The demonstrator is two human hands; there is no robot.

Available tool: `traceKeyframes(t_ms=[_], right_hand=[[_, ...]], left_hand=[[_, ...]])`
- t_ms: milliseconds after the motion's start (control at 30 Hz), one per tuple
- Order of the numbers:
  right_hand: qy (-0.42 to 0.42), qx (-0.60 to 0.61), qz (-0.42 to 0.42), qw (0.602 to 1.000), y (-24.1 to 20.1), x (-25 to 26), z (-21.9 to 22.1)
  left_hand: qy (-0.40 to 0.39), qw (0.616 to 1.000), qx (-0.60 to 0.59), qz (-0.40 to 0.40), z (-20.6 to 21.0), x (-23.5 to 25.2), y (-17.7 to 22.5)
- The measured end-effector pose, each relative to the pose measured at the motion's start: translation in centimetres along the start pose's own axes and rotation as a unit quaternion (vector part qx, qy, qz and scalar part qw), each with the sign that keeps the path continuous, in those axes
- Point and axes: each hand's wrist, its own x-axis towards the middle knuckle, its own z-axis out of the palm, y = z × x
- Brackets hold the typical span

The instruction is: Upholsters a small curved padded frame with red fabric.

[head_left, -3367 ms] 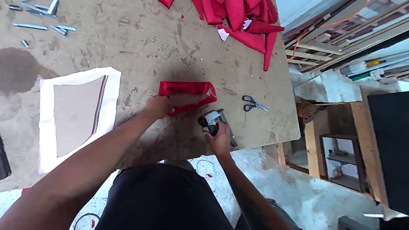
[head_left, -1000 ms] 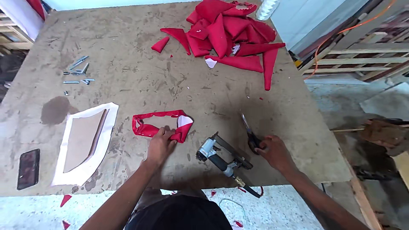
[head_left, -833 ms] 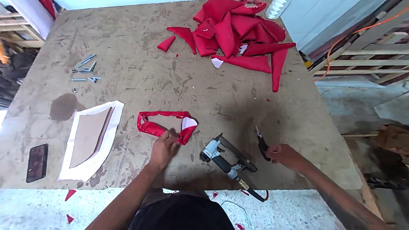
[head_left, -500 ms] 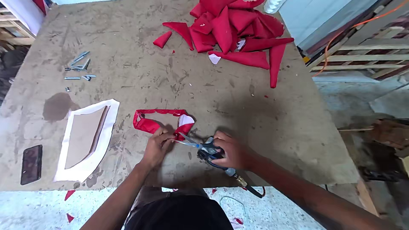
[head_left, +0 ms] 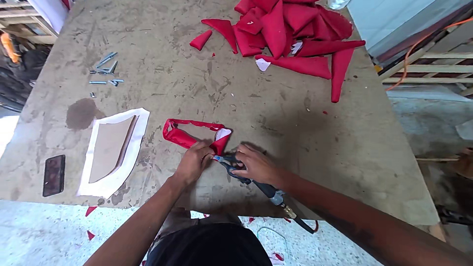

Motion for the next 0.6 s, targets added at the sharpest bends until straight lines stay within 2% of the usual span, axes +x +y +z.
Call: traceKeyframes(t_ms=[200, 333, 467, 600], right_hand=[[-0.004, 0.035, -0.022, 0.999, -1.3, -1.6, -0.3], [-0.01, 0.034, 0.023, 0.999, -3.4, 0.2, -0.5], [-0.026, 0.016, -0.001, 1.0, -4.7, 2.0, 0.4], [-0.01, 0.086, 0.001, 0.996, -5.6, 3.6, 2.4]], left_hand=[[-0.014, 0.997, -0.045, -0.054, -0.2, 0.3, 1.9], [-0.032, 0.994, -0.104, -0.016, 0.8, 0.1, 4.2], [-0.006, 0.989, -0.144, -0.034, 1.1, -1.2, 3.9], [0.001, 0.98, -0.195, -0.038, 0.2, -2.1, 4.5]])
